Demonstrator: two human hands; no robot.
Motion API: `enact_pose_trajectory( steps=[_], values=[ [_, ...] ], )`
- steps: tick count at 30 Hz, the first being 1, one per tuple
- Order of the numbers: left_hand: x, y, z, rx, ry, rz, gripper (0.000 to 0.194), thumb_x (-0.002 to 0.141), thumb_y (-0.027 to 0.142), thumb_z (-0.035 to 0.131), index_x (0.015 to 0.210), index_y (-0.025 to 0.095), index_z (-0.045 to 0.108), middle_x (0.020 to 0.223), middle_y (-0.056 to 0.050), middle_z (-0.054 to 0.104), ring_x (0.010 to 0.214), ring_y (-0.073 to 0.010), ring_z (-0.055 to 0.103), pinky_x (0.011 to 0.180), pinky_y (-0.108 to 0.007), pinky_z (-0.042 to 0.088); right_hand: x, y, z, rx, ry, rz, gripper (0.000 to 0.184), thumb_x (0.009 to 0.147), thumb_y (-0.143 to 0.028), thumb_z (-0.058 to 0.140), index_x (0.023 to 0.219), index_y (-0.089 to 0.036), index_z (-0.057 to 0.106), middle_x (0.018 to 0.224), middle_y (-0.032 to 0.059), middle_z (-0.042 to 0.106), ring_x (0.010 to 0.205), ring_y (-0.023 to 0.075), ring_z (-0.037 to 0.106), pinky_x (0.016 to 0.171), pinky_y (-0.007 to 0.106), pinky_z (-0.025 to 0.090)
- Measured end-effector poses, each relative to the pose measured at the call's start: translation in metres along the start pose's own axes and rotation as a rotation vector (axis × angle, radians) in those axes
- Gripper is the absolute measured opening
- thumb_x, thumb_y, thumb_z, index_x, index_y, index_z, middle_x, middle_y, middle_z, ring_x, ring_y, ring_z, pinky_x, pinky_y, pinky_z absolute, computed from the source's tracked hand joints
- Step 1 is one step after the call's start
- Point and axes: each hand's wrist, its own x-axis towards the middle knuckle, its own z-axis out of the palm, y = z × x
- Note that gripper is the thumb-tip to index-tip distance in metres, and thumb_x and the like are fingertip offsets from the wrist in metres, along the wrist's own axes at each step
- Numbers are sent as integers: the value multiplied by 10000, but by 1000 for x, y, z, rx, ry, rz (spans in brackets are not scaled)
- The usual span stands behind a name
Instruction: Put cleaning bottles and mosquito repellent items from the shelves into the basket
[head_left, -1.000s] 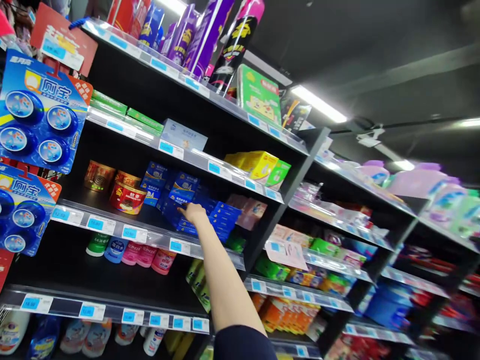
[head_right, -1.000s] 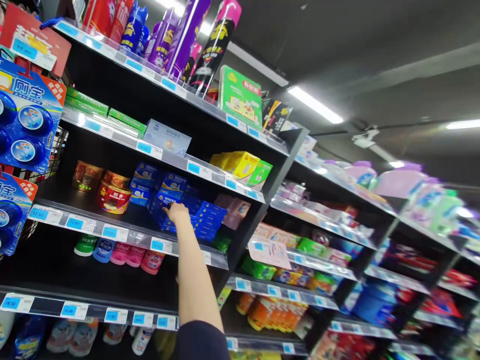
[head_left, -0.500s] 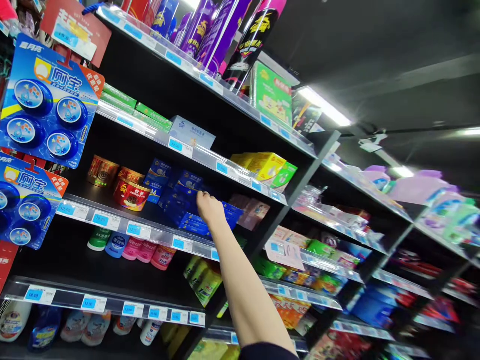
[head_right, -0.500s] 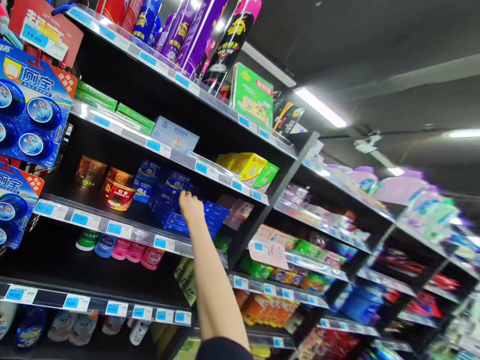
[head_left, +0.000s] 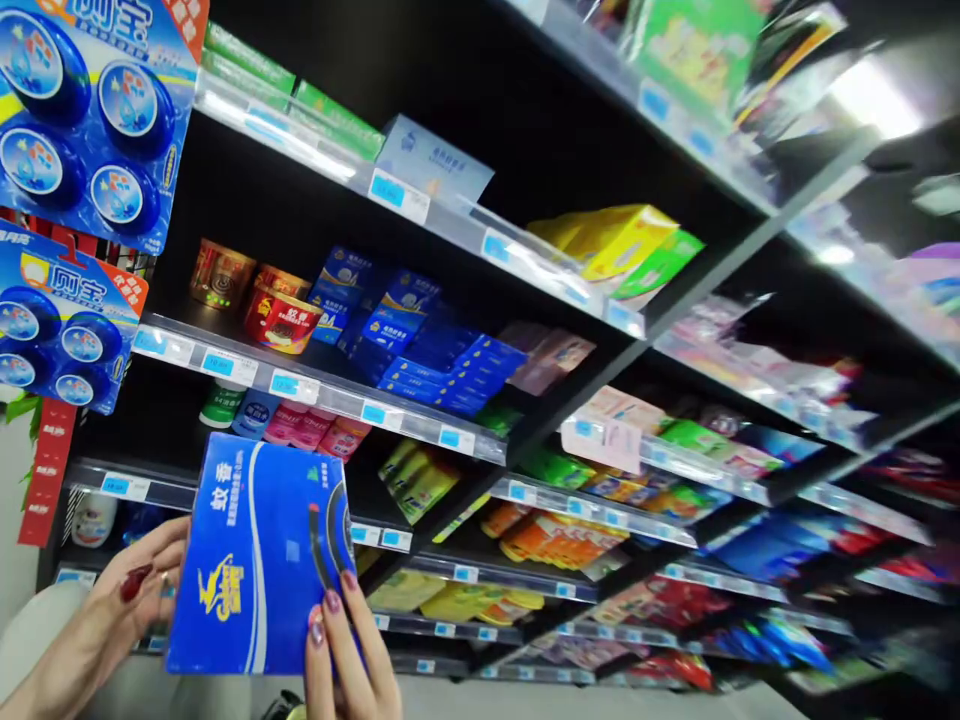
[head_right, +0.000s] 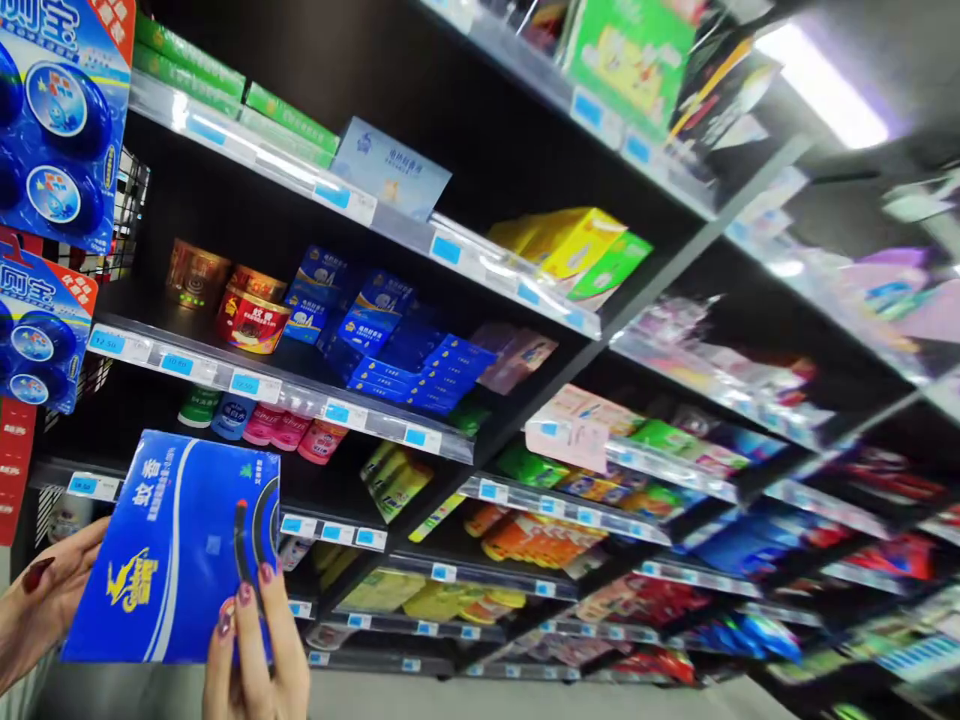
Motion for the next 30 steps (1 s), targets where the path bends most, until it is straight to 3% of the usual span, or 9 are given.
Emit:
enact_pose_trajectory(
  steps=[3,5,10,13,17,20,22,26,30],
  values=[
    [-1,4,22,31,79,-72,736,616,450,832,1269,223,583,1098,-116,713,1014,-346,659,778,-360,566,-22,-29,-4,86,25,87,235,758,48,626,843,-169,658,1234,56,636,1189,298,581,878,366,611],
    [-1,0,24,57,161,-112,730,635,377,835,1290,212,558,1086,-118,720,1003,-339,670,764,-342,571,-33,-43,-7,239,-63,312,347,789,27,591,1004,-229,684,1212,47,654,1202,285,573,916,411,587],
    [-2,-16,2,95,261,-116,739,655,365,826,1317,206,537,1045,-95,739,931,-295,701,705,-293,580,-50,-59,-24,1087,-171,1383,434,883,-305,575,1315,-279,535,1501,113,380,1305,323,466,910,430,552],
    [-4,-18,-9,141,226,-156,630,669,354,821,1248,226,609,1024,-63,748,876,-254,714,724,-273,578,-55,-60,-30,1533,-127,1828,620,758,-501,696,1312,-276,532,1416,124,495,1150,310,596,798,380,568],
    [-12,-26,-19,154,160,-242,574,647,343,837,1184,233,665,970,-57,759,833,-245,719,732,-282,579,-50,-68,-29,1556,-98,1988,555,722,-429,759,1219,-236,607,1155,101,683,1005,250,658,832,357,541],
    [-22,-44,-29,75,213,-199,471,660,351,829,1101,238,711,957,-53,760,853,-220,714,751,-245,565,-47,-79,-25,1470,-53,2064,502,702,-354,788,1158,-210,636,996,75,728,940,231,674,850,357,536],
    [-28,-63,-37,-22,245,-74,448,664,431,809,1058,234,727,996,-63,751,915,-226,699,773,-241,558,-50,-89,-21,1444,43,2118,484,679,-361,806,1113,-212,650,983,60,728,934,211,674,876,351,530],
    [-33,-100,-44,43,179,38,771,560,480,857,1240,211,616,1122,-120,710,1052,-312,649,875,-340,543,-55,-118,-10,1478,302,2181,586,643,-341,827,1181,-265,607,1037,30,718,981,194,660,986,408,478],
    [-32,-107,-43,200,235,30,657,710,383,788,1292,192,552,1209,-112,678,1150,-306,600,963,-350,499,-60,-143,-11,1567,318,2201,660,617,-327,830,1225,-250,584,1006,53,727,966,237,666,996,489,459]
  ],
)
